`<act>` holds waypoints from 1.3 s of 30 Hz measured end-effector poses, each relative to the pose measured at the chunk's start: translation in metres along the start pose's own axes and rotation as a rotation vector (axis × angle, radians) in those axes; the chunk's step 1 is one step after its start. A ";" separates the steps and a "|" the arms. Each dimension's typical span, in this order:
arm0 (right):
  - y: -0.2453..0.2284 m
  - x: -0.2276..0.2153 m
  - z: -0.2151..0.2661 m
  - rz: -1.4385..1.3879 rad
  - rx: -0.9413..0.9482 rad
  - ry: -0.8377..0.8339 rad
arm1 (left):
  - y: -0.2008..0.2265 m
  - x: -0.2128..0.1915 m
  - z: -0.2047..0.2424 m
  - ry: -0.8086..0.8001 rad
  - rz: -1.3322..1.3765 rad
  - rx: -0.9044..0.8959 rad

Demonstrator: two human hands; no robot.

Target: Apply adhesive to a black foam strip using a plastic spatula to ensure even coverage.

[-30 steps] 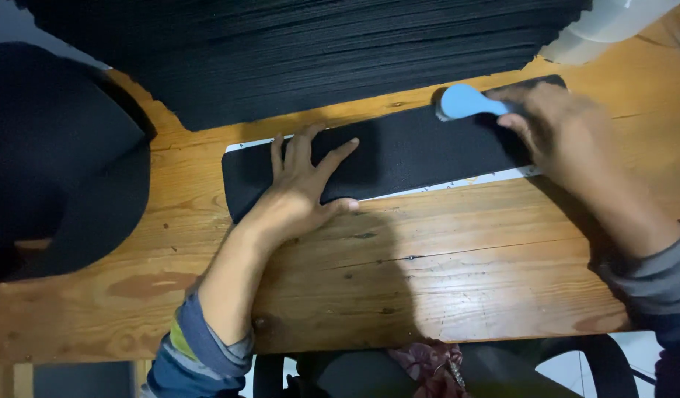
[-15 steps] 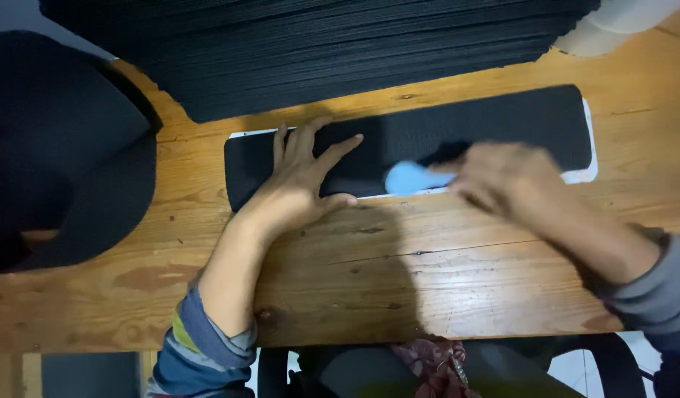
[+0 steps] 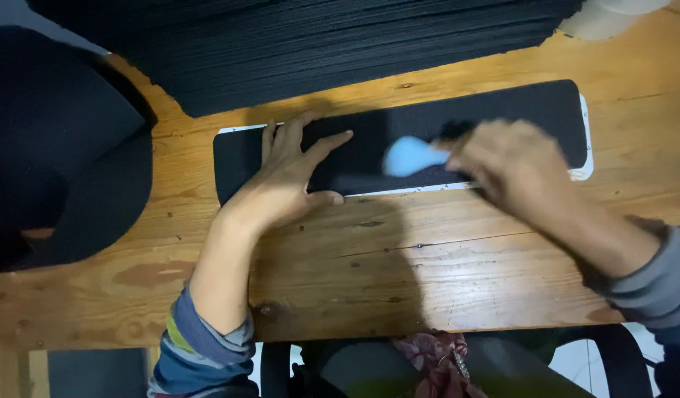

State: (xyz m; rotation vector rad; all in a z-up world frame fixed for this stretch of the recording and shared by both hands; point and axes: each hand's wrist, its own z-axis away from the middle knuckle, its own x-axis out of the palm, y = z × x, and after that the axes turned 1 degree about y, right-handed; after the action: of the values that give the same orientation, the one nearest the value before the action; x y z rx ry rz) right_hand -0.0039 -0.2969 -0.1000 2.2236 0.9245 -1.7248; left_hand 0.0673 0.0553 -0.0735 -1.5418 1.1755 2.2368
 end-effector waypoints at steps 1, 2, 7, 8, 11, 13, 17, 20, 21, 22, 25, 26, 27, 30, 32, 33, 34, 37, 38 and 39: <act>0.014 -0.004 0.001 0.000 -0.001 -0.003 | 0.001 -0.001 0.000 0.000 0.003 -0.001; 0.028 -0.007 0.002 0.112 0.120 0.009 | 0.002 -0.002 -0.001 -0.020 0.003 -0.019; 0.034 -0.021 0.003 -0.032 0.179 0.159 | 0.002 -0.005 0.001 -0.028 -0.012 -0.001; 0.020 -0.021 -0.002 -0.078 0.103 0.129 | 0.005 -0.008 0.002 -0.031 0.002 -0.012; 0.006 -0.017 -0.007 -0.096 0.042 0.051 | 0.000 -0.009 0.003 -0.026 0.004 -0.004; 0.027 -0.016 0.000 -0.064 0.052 -0.002 | -0.004 -0.012 0.006 -0.011 -0.006 0.013; 0.072 -0.026 0.016 -0.175 0.294 0.172 | -0.011 -0.020 0.013 -0.027 0.014 -0.055; 0.026 -0.061 -0.003 -0.519 0.581 0.219 | -0.004 -0.018 0.019 0.000 -0.026 -0.057; 0.002 -0.079 -0.014 -0.636 0.750 0.208 | 0.000 -0.018 0.017 0.024 -0.054 -0.047; 0.008 -0.079 -0.015 -0.631 0.753 0.220 | 0.006 -0.020 0.008 0.024 -0.060 -0.036; 0.019 -0.073 -0.011 -0.989 0.879 0.210 | 0.021 -0.009 -0.002 0.122 -0.094 0.071; 0.022 -0.070 -0.009 -1.039 0.881 0.199 | 0.021 -0.004 -0.006 0.080 -0.101 0.070; 0.025 -0.067 -0.007 -1.088 0.880 0.186 | 0.021 0.002 -0.008 0.042 -0.108 0.066; 0.055 -0.068 0.008 -0.996 0.582 0.033 | 0.012 0.010 -0.012 0.028 -0.118 0.056; 0.065 -0.066 0.016 -1.077 0.472 0.058 | 0.011 0.009 -0.011 0.038 -0.114 0.042; 0.071 -0.064 0.021 -1.156 0.355 0.081 | 0.010 0.009 -0.010 0.052 -0.110 0.024; 0.055 -0.066 0.018 -1.157 0.357 0.080 | 0.012 0.010 -0.009 0.050 -0.109 0.024; 0.038 -0.060 0.016 -1.088 0.600 0.362 | 0.014 0.012 -0.009 0.098 -0.101 -0.003; 0.053 -0.047 0.021 -1.211 0.522 0.409 | 0.014 0.014 -0.009 0.124 -0.121 0.021; 0.068 -0.034 0.026 -1.333 0.442 0.453 | 0.014 0.016 -0.009 0.147 -0.138 0.044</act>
State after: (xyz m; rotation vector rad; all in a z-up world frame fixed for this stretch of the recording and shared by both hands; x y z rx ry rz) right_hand 0.0097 -0.3761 -0.0917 2.4321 2.8370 -1.8973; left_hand 0.0590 0.0353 -0.0820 -1.7386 1.1093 2.0275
